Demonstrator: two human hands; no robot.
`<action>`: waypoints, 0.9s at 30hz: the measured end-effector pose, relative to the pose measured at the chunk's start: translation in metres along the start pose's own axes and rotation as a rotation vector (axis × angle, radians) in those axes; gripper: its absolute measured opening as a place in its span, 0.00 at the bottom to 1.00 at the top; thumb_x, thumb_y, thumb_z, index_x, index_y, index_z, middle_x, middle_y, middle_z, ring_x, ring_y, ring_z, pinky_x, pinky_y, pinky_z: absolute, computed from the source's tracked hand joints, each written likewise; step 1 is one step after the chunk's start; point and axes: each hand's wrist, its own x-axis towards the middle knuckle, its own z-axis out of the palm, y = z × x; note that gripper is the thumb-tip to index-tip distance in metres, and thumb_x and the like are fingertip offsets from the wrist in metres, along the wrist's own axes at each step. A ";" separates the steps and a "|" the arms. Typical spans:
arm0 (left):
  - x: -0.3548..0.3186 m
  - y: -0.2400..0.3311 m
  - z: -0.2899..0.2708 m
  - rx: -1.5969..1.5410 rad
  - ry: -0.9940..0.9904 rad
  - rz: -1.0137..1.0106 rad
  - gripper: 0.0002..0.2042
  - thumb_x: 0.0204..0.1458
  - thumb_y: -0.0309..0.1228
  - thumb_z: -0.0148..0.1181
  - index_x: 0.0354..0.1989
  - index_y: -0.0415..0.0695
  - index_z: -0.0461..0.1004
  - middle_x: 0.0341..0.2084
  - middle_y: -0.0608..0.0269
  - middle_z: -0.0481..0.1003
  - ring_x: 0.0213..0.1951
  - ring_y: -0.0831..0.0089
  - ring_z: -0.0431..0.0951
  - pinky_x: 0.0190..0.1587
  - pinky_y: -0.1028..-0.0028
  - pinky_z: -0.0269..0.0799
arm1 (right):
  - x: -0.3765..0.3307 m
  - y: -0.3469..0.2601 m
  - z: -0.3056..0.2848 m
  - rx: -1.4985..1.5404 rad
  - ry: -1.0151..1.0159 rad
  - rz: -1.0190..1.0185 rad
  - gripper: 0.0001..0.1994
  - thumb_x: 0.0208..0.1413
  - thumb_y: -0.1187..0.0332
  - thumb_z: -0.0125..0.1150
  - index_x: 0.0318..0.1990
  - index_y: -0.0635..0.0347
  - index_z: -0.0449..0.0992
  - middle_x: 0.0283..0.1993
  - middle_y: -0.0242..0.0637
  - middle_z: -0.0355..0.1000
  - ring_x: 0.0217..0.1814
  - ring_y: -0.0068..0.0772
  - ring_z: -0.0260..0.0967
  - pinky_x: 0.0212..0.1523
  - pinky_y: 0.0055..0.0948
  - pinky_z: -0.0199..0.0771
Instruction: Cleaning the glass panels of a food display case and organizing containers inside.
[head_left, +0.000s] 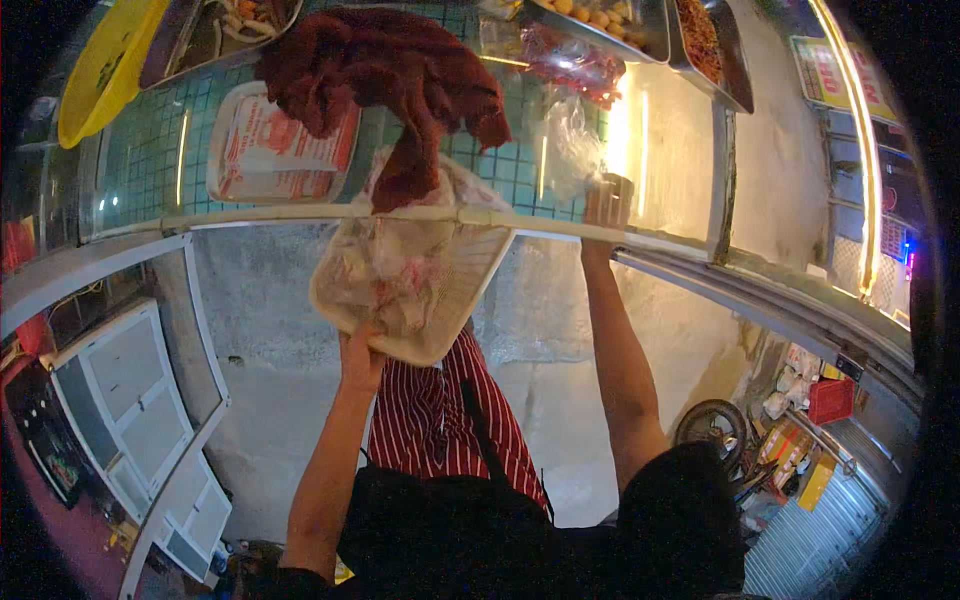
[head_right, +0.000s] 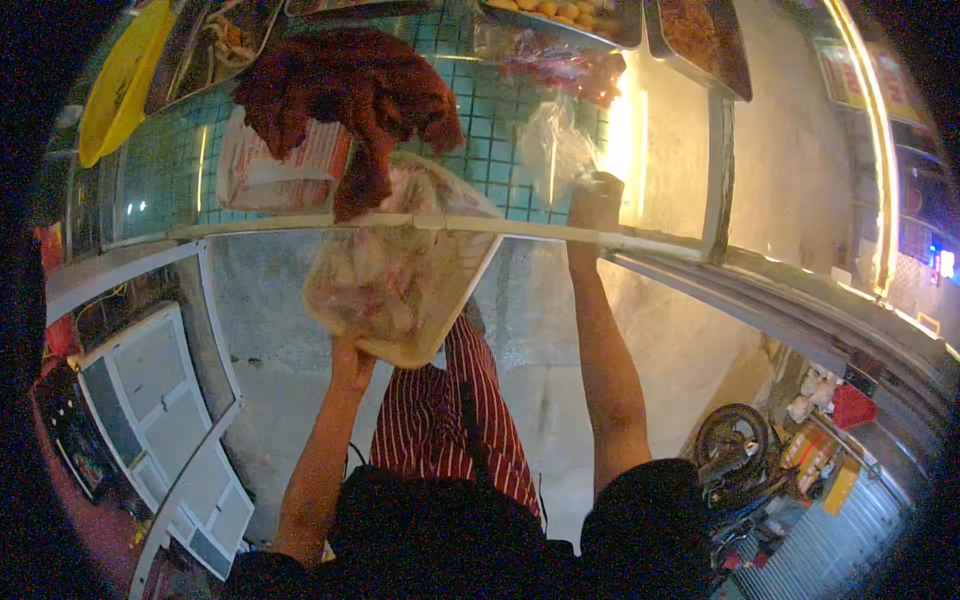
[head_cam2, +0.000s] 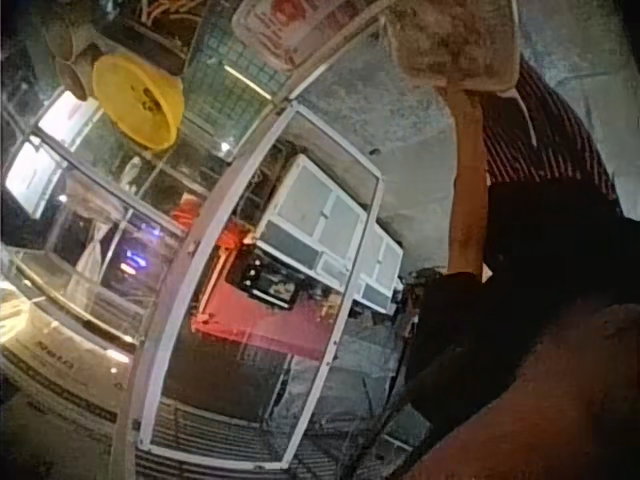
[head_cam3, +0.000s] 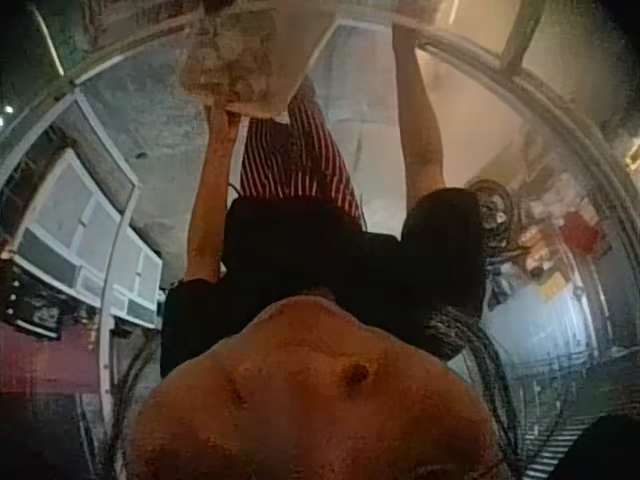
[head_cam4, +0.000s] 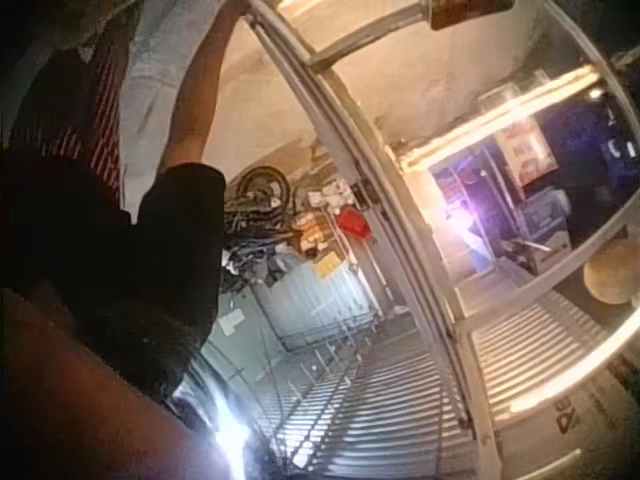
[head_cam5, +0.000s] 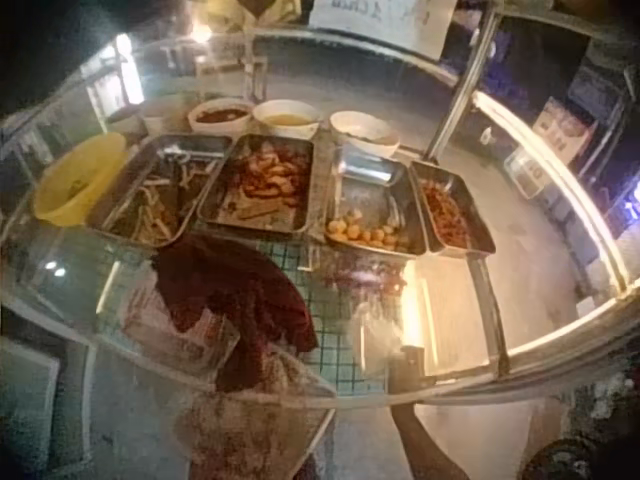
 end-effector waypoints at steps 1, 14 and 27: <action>0.003 0.000 -0.003 -0.035 -0.009 -0.012 0.28 0.46 0.18 0.50 0.58 0.48 0.53 0.48 0.59 0.64 0.47 0.64 0.69 0.47 0.62 0.71 | 0.008 -0.059 -0.027 0.012 -0.007 0.001 0.18 0.53 0.76 0.48 0.52 0.55 0.67 0.46 0.45 0.65 0.54 0.42 0.60 0.56 0.38 0.60; 0.016 -0.024 0.033 0.081 -0.182 -0.166 0.28 0.44 0.20 0.47 0.58 0.40 0.53 0.50 0.51 0.64 0.49 0.53 0.70 0.45 0.52 0.76 | -0.080 -0.159 0.026 -0.325 -1.081 -0.209 0.08 0.38 0.66 0.59 0.28 0.55 0.78 0.36 0.42 0.73 0.46 0.42 0.71 0.44 0.36 0.71; 0.035 -0.066 0.051 -0.003 0.024 -0.276 0.18 0.44 0.20 0.49 0.47 0.42 0.63 0.36 0.58 0.67 0.36 0.63 0.71 0.36 0.63 0.74 | -0.050 -0.182 -0.103 -0.173 -0.667 -0.385 0.18 0.47 0.68 0.58 0.49 0.52 0.72 0.55 0.42 0.62 0.60 0.49 0.56 0.63 0.49 0.50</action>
